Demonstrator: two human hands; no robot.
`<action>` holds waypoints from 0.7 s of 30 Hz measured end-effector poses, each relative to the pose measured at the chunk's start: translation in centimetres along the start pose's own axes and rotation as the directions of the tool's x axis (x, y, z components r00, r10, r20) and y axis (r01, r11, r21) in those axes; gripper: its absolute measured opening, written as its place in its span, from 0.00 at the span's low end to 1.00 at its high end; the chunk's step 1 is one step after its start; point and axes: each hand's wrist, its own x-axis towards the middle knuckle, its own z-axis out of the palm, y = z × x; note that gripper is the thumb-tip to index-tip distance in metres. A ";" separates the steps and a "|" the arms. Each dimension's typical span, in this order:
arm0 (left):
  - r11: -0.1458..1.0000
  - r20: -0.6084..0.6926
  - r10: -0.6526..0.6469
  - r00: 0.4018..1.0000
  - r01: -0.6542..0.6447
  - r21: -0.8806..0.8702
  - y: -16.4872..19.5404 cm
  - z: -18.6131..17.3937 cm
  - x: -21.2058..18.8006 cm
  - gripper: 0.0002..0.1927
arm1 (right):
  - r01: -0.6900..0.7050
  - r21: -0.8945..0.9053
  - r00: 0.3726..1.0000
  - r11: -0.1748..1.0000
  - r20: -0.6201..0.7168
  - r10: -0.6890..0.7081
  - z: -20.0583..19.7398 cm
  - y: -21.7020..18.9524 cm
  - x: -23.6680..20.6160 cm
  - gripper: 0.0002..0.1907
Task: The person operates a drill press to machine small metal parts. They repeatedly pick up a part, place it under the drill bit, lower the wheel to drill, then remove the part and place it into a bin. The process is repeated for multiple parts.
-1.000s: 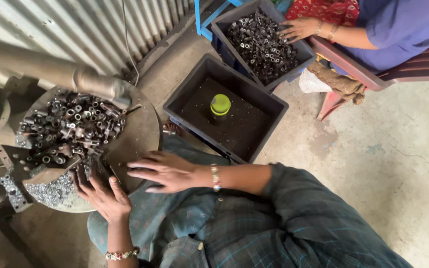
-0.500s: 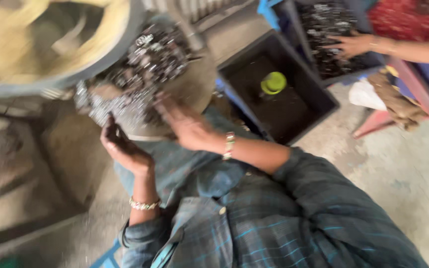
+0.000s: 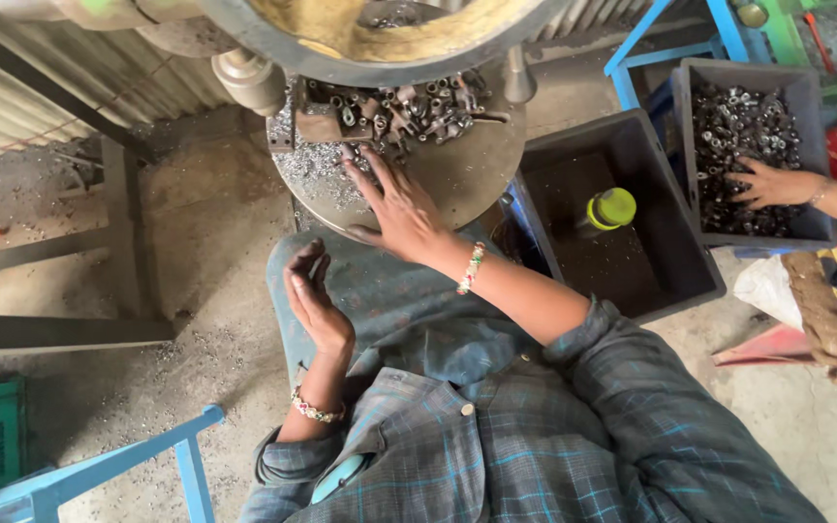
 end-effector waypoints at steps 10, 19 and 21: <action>0.998 0.023 -0.037 0.999 0.036 0.041 0.3 0.0 0.2 0.23 | -0.110 -0.172 0.994 0.979 -0.021 0.108 2.4 0.1 4.4 0.31; 0.996 0.068 -0.073 0.995 0.069 0.051 -0.7 -0.2 0.3 0.25 | 0.089 -0.049 0.964 0.995 -0.245 -0.098 3.9 0.9 3.5 0.19; 0.996 0.072 -0.076 0.994 0.073 0.043 -1.0 -0.2 0.2 0.25 | 0.115 -0.018 0.969 0.993 -0.220 -0.116 4.5 1.0 3.5 0.16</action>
